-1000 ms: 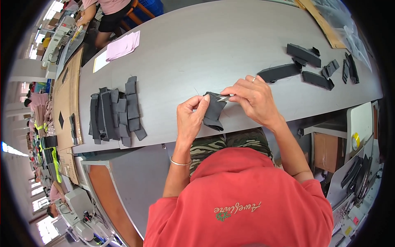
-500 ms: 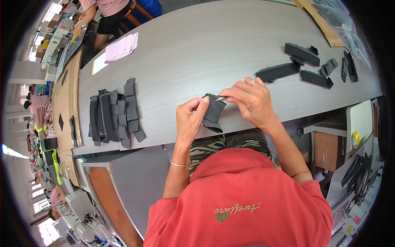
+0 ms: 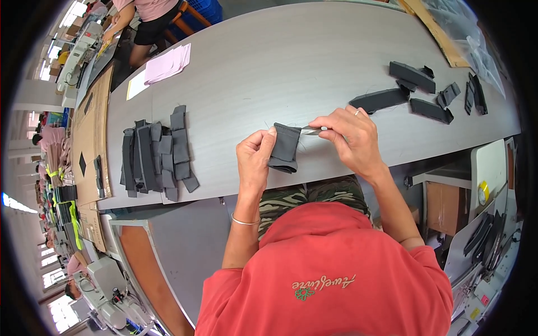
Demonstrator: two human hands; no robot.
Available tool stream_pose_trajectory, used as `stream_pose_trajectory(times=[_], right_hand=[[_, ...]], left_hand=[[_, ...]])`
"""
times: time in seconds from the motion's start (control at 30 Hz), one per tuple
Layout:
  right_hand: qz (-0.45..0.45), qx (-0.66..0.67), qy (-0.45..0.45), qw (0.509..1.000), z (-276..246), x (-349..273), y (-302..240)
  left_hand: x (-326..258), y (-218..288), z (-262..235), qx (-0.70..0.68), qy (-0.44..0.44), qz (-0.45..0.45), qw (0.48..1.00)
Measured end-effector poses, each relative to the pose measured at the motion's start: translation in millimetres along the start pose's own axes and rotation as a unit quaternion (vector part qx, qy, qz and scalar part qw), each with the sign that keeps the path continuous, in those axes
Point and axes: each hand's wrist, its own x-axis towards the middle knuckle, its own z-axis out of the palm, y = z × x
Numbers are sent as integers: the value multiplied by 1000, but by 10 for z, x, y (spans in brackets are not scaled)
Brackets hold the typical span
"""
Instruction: Trimming excess threads from black fabric straps using thread snips in a factory setting.
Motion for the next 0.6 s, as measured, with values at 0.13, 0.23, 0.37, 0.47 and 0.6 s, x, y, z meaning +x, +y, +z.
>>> stream_pose_trajectory(times=[0.13, 0.23, 0.37, 0.47, 0.6], right_hand=[[-21, -26, -5, 999, -11, 1, -17], [-38, -34, 1, 999, 6, 13, -18], [-48, -40, 13, 998, 20, 27, -27], [-54, -41, 16, 998, 36, 32, -32], [-56, -55, 26, 997, 62, 28, -31]], left_hand=[[12, 4, 14, -31, -1, -6, 999], [26, 8, 13, -23, -1, 2, 1000], [9, 32, 14, -29, 2, -3, 1000], [-2, 22, 10, -39, 1, -12, 999], [-3, 34, 30, -35, 3, -21, 999]])
